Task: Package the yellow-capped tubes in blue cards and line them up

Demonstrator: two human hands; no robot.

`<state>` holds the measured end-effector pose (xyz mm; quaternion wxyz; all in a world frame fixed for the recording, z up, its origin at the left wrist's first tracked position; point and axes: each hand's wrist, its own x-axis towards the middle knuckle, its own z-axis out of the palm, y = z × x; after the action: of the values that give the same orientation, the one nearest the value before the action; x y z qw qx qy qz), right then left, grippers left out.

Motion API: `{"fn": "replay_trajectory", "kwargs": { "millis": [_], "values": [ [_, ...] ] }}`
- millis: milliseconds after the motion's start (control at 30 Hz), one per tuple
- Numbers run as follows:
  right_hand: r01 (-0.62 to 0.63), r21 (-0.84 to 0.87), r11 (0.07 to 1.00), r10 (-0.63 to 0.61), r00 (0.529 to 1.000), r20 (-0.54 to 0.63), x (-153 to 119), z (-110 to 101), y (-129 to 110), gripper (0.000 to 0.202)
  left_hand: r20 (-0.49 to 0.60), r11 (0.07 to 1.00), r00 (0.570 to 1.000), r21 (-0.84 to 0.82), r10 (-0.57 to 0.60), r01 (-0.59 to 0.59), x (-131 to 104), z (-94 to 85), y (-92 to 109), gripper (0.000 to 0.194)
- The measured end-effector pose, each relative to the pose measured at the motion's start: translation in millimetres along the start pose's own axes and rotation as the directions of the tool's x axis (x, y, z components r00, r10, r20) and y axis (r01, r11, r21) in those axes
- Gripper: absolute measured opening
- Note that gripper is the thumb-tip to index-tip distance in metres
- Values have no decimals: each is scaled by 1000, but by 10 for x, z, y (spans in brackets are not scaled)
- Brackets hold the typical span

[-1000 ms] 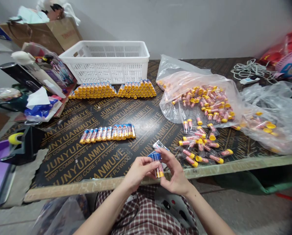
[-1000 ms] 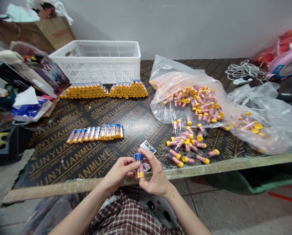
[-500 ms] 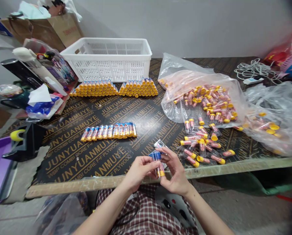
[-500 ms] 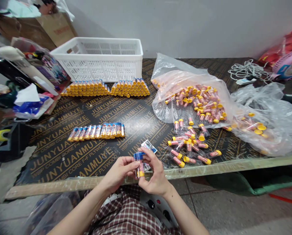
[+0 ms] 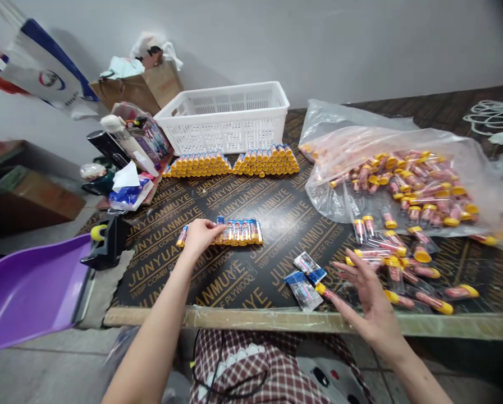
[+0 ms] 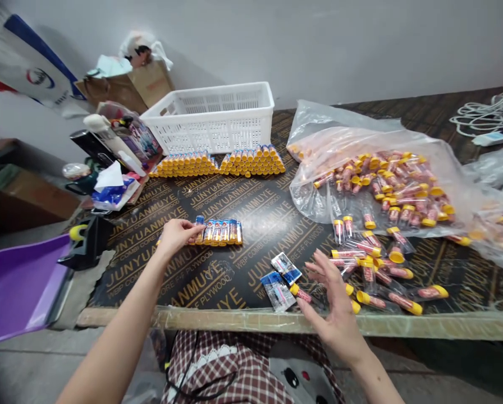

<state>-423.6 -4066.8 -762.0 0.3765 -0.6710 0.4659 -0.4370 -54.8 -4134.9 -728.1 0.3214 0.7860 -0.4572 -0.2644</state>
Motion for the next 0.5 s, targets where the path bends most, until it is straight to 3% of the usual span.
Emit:
{"fn": "replay_trajectory", "kwargs": {
  "millis": [133,267,333,367,433,500],
  "values": [
    [-3,-186,983,-6,999,-48,-13,-117,24,60,-65,967,988,222,141,-123,33,-1,39,36],
    [31,-397,917,-43,999,-20,-1,-254,135,40,-191,955,953,230,234,-188,-282,188,175,39],
    [80,-469,879,-48,996,80,18,-262,183,37,-81,959,964,150,255,-241,-541,433,237,35],
    [96,-492,865,-31,990,140,31,-244,196,38,53,959,961,69,271,-274,-679,587,264,32],
    [113,-525,844,26,968,250,63,-176,200,44,287,955,915,-1,284,-297,-929,906,308,26],
    [119,-551,826,87,939,333,92,-106,187,53,378,951,885,41,270,-308,-1100,1170,335,23]
  ]
}}
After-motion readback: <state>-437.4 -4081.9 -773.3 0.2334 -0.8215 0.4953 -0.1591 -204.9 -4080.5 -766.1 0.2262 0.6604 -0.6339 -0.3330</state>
